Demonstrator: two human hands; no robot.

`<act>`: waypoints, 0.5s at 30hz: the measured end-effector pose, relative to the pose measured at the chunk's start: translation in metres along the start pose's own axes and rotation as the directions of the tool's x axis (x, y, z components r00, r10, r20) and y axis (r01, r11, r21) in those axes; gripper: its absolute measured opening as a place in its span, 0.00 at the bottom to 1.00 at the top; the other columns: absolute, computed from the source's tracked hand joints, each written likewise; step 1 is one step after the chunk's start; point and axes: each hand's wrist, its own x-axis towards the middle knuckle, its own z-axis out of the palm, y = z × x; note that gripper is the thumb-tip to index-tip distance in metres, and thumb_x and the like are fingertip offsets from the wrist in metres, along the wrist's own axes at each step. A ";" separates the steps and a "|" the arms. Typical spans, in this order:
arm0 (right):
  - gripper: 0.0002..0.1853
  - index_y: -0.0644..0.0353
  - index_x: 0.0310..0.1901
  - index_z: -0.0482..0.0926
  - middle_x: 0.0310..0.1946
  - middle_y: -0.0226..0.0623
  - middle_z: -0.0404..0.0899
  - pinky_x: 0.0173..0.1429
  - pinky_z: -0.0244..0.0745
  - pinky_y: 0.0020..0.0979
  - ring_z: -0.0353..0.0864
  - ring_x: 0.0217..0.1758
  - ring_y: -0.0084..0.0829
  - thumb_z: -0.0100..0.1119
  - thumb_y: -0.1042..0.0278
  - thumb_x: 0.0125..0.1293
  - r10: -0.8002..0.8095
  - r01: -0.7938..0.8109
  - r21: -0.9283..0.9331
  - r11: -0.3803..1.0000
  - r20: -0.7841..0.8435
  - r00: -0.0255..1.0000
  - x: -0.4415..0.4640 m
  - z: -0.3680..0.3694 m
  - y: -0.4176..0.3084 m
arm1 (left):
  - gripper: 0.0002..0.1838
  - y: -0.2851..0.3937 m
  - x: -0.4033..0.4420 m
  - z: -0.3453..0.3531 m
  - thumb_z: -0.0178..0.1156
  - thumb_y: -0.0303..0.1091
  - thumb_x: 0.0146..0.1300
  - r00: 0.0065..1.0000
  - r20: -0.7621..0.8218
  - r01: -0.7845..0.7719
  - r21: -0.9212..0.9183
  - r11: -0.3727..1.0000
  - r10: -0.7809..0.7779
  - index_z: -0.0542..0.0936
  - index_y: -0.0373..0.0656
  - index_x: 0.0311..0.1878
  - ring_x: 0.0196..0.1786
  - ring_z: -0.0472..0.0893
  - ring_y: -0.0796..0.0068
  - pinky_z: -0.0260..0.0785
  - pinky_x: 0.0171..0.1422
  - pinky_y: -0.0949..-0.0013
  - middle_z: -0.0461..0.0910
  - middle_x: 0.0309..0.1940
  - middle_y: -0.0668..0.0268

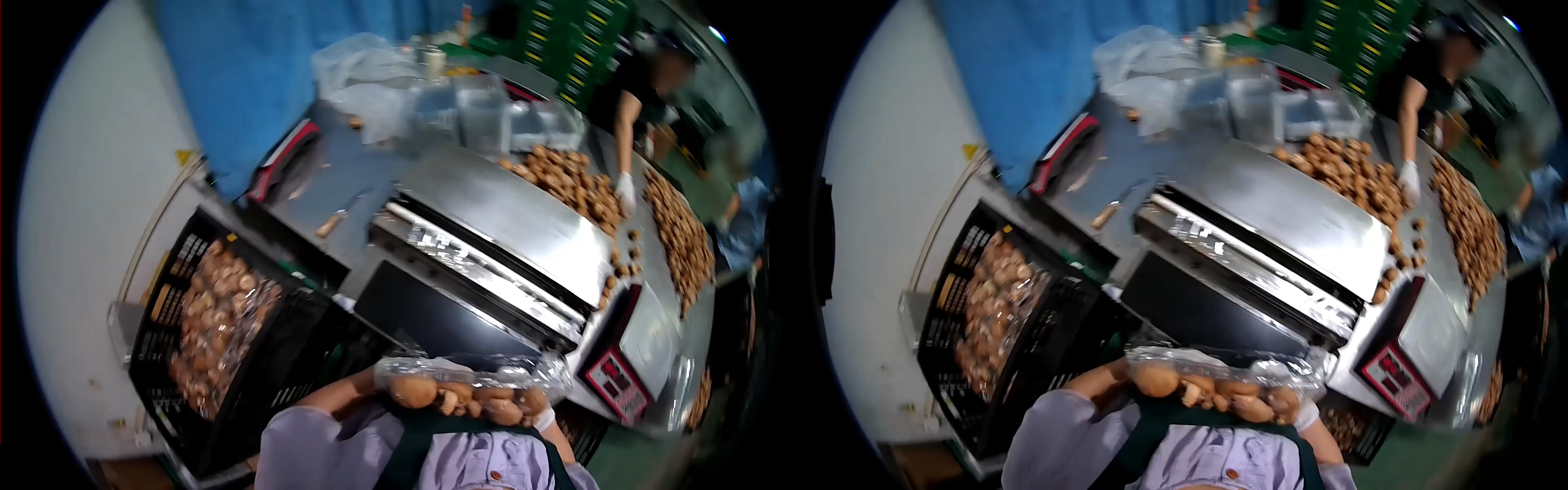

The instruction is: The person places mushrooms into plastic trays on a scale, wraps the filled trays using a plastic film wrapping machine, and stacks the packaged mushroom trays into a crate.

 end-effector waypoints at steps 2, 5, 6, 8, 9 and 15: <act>0.22 0.63 0.54 0.72 0.44 0.39 0.79 0.54 0.74 0.33 0.78 0.45 0.34 0.46 0.52 0.71 -0.030 0.032 -0.046 0.998 0.060 0.998 0.006 0.004 -0.011 | 0.25 0.004 0.005 -0.005 0.55 0.40 0.66 0.991 0.134 -0.001 0.078 0.997 -0.010 0.69 0.31 0.60 0.52 0.75 0.76 0.68 0.57 0.76 0.76 0.50 0.58; 0.22 0.63 0.55 0.71 0.45 0.40 0.78 0.55 0.73 0.34 0.77 0.46 0.35 0.47 0.52 0.70 -0.124 0.126 -0.010 0.992 0.093 0.988 0.022 0.013 -0.021 | 0.21 -0.024 0.020 -0.033 0.57 0.37 0.65 0.926 0.315 -0.244 0.077 0.967 0.209 0.72 0.33 0.56 0.48 0.77 0.74 0.71 0.53 0.76 0.76 0.51 0.58; 0.23 0.63 0.55 0.71 0.45 0.40 0.78 0.56 0.73 0.34 0.77 0.47 0.35 0.48 0.52 0.70 -0.166 0.165 0.020 0.986 0.100 0.981 0.027 0.017 -0.023 | 0.22 -0.023 0.023 -0.032 0.56 0.38 0.66 0.845 0.455 -0.363 0.101 0.926 0.282 0.71 0.33 0.57 0.51 0.76 0.72 0.69 0.56 0.73 0.74 0.53 0.57; 0.23 0.63 0.56 0.71 0.45 0.40 0.78 0.56 0.72 0.35 0.77 0.48 0.36 0.48 0.52 0.69 -0.261 0.246 0.128 0.961 0.117 0.958 0.042 0.025 -0.028 | 0.22 -0.028 0.017 -0.027 0.57 0.40 0.65 0.913 0.317 -0.297 0.090 0.951 0.255 0.71 0.34 0.56 0.51 0.76 0.71 0.69 0.55 0.72 0.74 0.53 0.57; 0.24 0.63 0.56 0.70 0.46 0.40 0.78 0.57 0.72 0.35 0.77 0.48 0.36 0.49 0.52 0.69 -0.312 0.286 0.192 0.939 0.124 0.942 0.047 0.028 -0.032 | 0.22 -0.030 0.015 -0.025 0.58 0.41 0.65 0.931 0.270 -0.276 0.078 0.958 0.246 0.72 0.34 0.55 0.51 0.76 0.71 0.69 0.54 0.72 0.74 0.53 0.57; 0.25 0.63 0.58 0.69 0.47 0.41 0.77 0.58 0.70 0.36 0.76 0.51 0.38 0.51 0.52 0.67 -0.552 0.393 0.502 0.770 0.215 0.806 0.083 0.045 -0.065 | 0.22 -0.042 0.007 -0.016 0.60 0.45 0.62 0.944 0.190 -0.240 -0.164 0.957 0.269 0.73 0.36 0.50 0.50 0.76 0.68 0.70 0.52 0.70 0.73 0.52 0.56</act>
